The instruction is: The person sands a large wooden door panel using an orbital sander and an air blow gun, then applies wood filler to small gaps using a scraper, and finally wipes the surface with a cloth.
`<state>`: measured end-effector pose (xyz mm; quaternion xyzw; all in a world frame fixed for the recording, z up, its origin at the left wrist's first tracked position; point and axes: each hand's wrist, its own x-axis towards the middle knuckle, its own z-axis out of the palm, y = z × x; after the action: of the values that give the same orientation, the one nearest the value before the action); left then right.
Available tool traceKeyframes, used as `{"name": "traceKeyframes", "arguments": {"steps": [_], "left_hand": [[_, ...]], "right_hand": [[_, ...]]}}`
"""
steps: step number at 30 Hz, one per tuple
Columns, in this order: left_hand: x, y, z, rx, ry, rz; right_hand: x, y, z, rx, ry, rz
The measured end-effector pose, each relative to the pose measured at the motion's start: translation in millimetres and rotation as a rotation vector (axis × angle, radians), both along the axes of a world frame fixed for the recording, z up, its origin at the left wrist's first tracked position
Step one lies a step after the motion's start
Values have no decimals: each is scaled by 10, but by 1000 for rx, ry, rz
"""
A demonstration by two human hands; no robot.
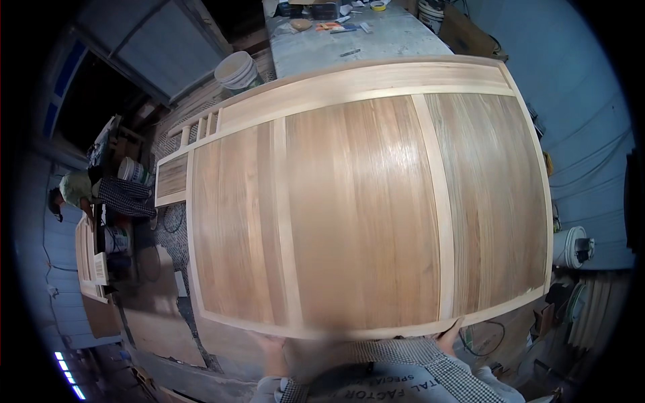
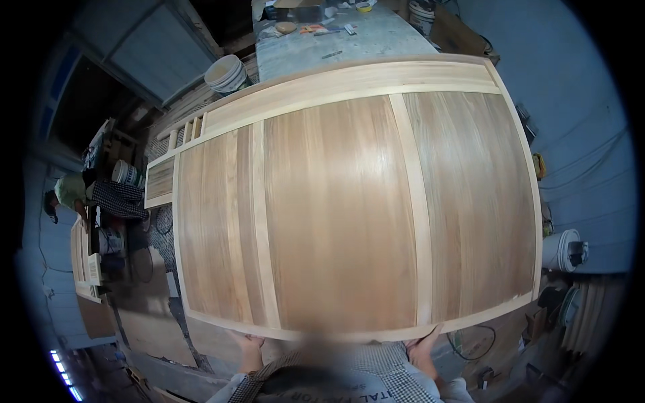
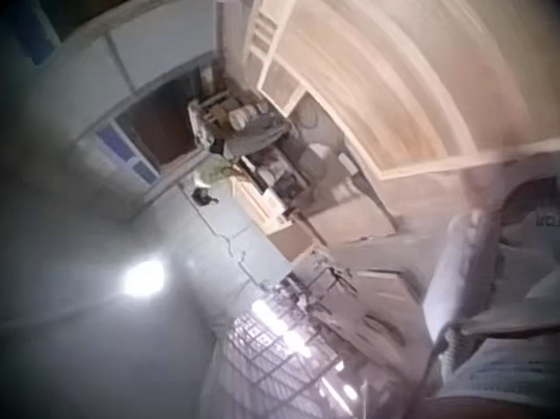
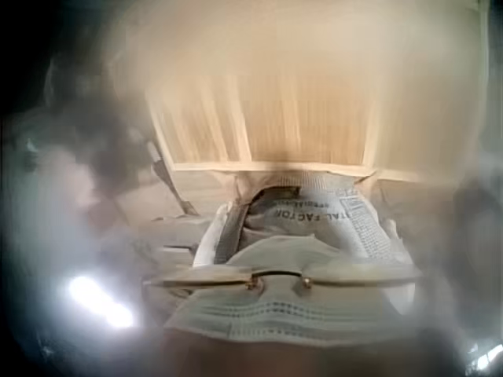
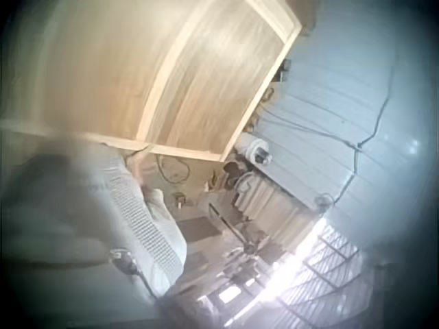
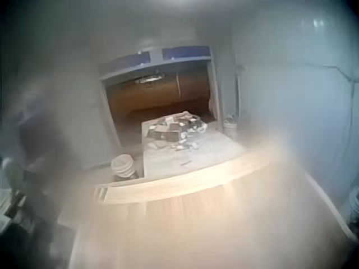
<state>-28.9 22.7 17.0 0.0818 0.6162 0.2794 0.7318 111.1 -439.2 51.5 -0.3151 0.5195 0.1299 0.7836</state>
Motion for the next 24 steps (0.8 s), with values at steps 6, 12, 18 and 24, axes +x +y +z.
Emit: {"name": "traceKeyframes", "arguments": {"steps": [6,12,18,24], "left_hand": [[542,-291,508,260,99,-340],[710,-837,1456,616,541,-934],[746,-1102,1502,401,614,-811],[1027,-1487,1278,310,582,-717]], "right_hand": [[290,304,270,-201,54,-33],[460,123,263,-436,151,-144],[994,-415,297,-464,111,-89],[1869,-800,387,-627,148,145]]}}
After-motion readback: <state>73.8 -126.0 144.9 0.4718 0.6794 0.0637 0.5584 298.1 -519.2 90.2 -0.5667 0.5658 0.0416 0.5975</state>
